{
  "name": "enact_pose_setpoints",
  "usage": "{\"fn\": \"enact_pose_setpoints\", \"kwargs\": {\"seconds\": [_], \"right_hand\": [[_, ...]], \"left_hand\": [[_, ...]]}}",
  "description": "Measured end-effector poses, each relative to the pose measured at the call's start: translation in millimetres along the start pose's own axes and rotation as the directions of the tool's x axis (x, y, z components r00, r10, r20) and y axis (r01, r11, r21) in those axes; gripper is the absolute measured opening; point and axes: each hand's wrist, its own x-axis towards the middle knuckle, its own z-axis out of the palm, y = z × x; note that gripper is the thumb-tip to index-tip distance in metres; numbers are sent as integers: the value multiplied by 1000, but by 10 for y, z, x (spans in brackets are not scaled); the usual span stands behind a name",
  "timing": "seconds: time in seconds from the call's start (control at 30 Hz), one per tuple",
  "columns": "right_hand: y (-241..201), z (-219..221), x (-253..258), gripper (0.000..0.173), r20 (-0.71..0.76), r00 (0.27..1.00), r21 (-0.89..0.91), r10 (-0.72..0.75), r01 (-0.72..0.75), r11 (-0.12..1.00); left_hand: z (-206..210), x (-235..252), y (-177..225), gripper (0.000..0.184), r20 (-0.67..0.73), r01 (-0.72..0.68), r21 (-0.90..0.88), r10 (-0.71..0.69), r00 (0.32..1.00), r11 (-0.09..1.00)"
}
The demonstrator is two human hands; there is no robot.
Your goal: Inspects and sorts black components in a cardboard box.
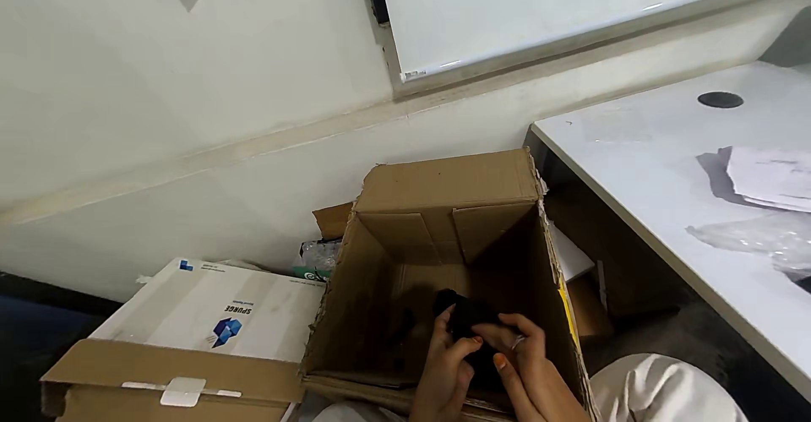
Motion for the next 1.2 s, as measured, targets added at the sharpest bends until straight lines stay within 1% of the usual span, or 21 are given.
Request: {"fn": "enact_pose_setpoints", "kwargs": {"seconds": [0.07,0.1,0.17,0.2,0.23,0.27,0.3,0.37,0.4,0.5,0.63,0.73,0.83,0.9,0.93,1.0,1.07,1.1,1.13,1.17,1.2], "right_hand": [[48,15,16,42,-147,987,154,68,-45,987],[53,18,31,44,-213,971,186,108,-68,980],[44,28,50,62,-296,943,160,155,-111,981],[36,28,52,71,-310,936,113,169,-140,984],[36,19,50,75,-300,936,59,183,-173,983],[38,6,44,73,-280,940,1,194,-202,979],[42,-7,40,67,-256,946,-53,197,-217,975],[47,-28,37,55,-218,957,-151,190,-225,962],[47,-36,40,52,-218,958,-191,187,-229,954],[32,-61,43,52,-218,951,-233,220,-269,934],[13,-100,44,54,-155,933,-178,325,-350,920],[-41,-109,46,48,-173,911,-185,374,-403,896],[-29,-66,19,46,-243,923,-261,297,-357,897],[-32,-41,7,46,-262,931,-303,253,-328,895],[-36,-30,3,47,-267,935,-327,232,-315,891],[-23,0,1,45,-286,947,-393,149,-257,883],[19,24,4,38,-312,950,-450,22,-169,877],[37,27,7,33,-320,947,-453,-31,-125,883],[48,29,11,30,-328,942,-441,-72,-86,893],[53,29,15,28,-333,937,-420,-102,-51,906],[56,28,19,27,-333,935,-394,-124,-18,919]], "left_hand": [[29,-19,-2,66,3,-15,49,15,1000,999],[34,-26,-9,67,18,-37,80,36,999,996],[18,-25,-38,68,79,-97,164,85,993,982],[6,-21,-60,68,118,-135,201,113,987,970],[-6,-16,-82,68,156,-174,231,140,978,957],[-19,-11,-104,69,185,-205,257,160,970,944],[-26,-8,-122,69,201,-231,286,177,963,930],[-37,1,-159,67,206,-273,339,213,955,900],[-44,6,-168,64,216,-290,360,223,951,887],[-90,10,-144,56,312,-361,423,241,919,831],[-149,23,-88,51,398,-364,478,172,901,800],[-200,44,-81,51,470,-373,566,84,879,735],[-211,55,-66,53,538,-420,621,31,842,662],[-209,48,-53,56,565,-439,648,-6,825,622],[-201,39,-43,57,563,-439,667,-20,826,602],[-173,7,-20,57,515,-407,709,-29,856,575],[-165,11,-47,54,455,-396,708,50,889,585],[-159,16,-59,51,407,-382,686,108,907,620],[-151,17,-62,48,340,-344,647,146,929,680],[-137,12,-51,46,251,-277,586,155,955,762],[-115,-2,-22,43,159,-194,490,131,978,850]]}}
